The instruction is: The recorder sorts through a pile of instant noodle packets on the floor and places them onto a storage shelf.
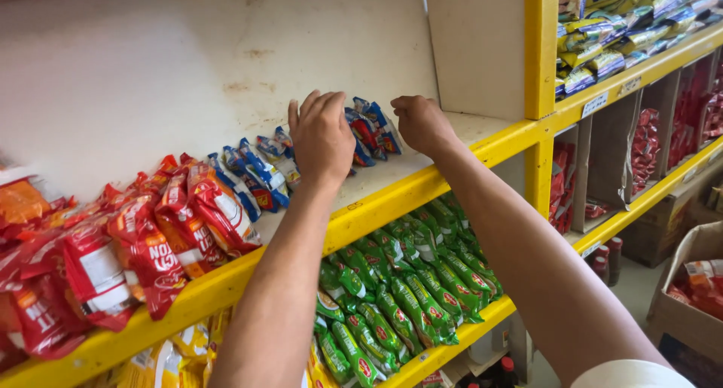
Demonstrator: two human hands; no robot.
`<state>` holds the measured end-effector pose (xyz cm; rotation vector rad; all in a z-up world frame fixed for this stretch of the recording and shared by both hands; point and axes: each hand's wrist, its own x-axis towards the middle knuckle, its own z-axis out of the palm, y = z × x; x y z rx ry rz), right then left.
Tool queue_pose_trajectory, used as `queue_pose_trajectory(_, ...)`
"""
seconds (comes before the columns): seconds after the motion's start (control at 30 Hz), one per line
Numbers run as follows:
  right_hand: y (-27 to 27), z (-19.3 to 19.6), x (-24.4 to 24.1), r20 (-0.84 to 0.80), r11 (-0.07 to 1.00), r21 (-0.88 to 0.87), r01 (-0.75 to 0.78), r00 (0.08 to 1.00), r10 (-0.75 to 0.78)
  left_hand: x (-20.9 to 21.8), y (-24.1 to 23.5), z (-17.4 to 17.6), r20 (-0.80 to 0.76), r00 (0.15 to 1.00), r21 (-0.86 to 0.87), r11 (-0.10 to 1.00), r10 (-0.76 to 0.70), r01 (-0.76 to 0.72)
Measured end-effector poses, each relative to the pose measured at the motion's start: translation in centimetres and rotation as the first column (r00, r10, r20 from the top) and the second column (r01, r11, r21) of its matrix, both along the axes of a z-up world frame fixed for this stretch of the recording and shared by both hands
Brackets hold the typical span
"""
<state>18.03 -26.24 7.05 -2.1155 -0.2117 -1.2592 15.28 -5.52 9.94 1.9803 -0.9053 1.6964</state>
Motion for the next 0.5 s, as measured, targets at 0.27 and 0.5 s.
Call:
queue_pose_trajectory(0.27, 0.3, 0.2, -0.9, 0.174, 0.999, -0.036, -0.02, 0.984, 0.026, -13.2, 6.8, 2.2, -0.045, 0.961, 0.268, 0.923, -0.275, 0.276)
queue_pose_trajectory(0.5, 2.0, 0.1, -7.5, 0.538, 0.976, -0.204, -0.076, 0.824, 0.177, -26.4, 14.6, 0.7, 0.002, 0.997, 0.378, 0.923, -0.074, 0.067)
